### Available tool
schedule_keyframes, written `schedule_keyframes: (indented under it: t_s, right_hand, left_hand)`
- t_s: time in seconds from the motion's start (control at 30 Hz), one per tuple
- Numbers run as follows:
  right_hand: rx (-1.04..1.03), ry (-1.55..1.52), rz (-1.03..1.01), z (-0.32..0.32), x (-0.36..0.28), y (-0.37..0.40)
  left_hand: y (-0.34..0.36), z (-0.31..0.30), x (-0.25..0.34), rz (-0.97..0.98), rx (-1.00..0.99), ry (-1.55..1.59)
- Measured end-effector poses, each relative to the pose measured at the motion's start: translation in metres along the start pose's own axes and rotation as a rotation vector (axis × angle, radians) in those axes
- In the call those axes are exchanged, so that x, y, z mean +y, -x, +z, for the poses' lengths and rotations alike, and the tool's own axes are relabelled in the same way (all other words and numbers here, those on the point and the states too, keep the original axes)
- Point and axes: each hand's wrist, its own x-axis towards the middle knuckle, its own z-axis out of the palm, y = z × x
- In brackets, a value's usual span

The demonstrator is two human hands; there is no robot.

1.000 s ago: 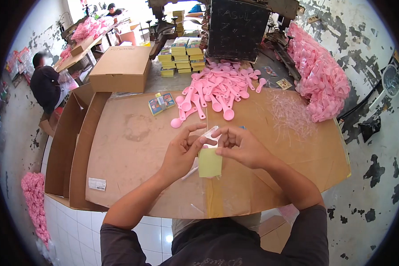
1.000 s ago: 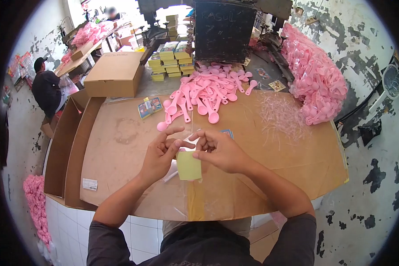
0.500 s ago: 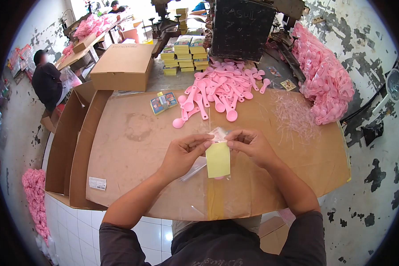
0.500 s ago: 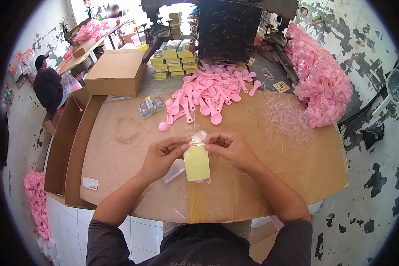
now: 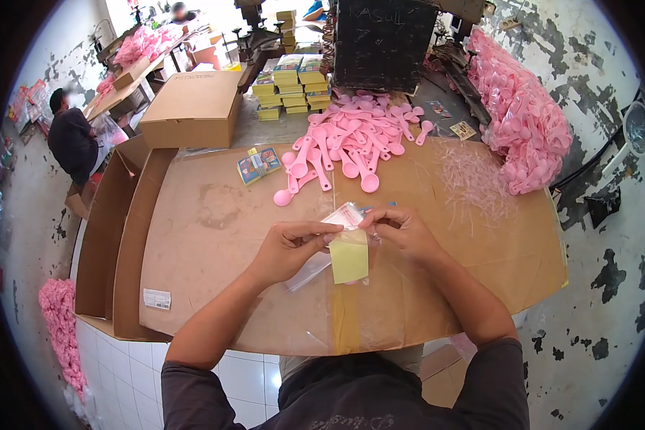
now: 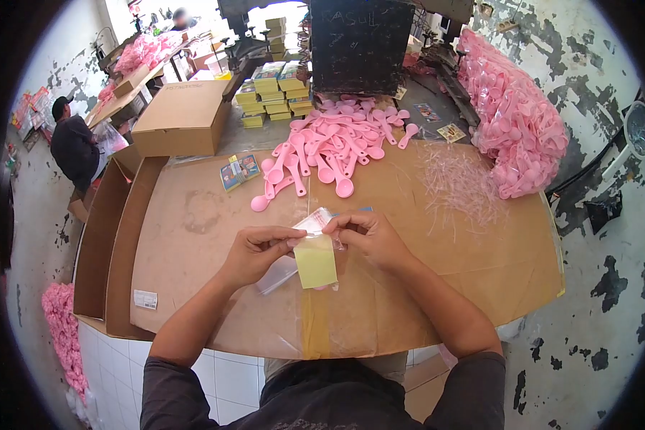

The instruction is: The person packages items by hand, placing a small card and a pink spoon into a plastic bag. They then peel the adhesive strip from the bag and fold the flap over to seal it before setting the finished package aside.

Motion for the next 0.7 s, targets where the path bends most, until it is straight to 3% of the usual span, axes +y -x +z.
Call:
schedule_keyframes:
  t_s: [0.07, 0.17, 0.27, 0.37, 0.7]
  right_hand:
    - [0.005, 0.043, 0.002, 0.0, -0.001, 0.0]
    - [-0.029, 0.019, 0.028, -0.003, -0.002, -0.001]
    - [-0.056, 0.051, 0.048, -0.005, -0.003, 0.0]
    - [-0.062, 0.054, 0.037, -0.001, -0.003, 0.001]
    - [-0.046, 0.084, 0.078, 0.0, -0.002, 0.0]
  left_hand:
    - [0.0, -0.002, -0.004, -0.011, -0.003, -0.052]
    - [0.001, -0.002, 0.003, 0.004, -0.014, 0.136]
    - [-0.001, -0.003, 0.002, -0.103, 0.023, 0.232]
    - [-0.001, 0.001, 0.007, -0.109, 0.031, 0.064]
    - [-0.004, -0.005, 0.005, -0.13, -0.056, 0.02]
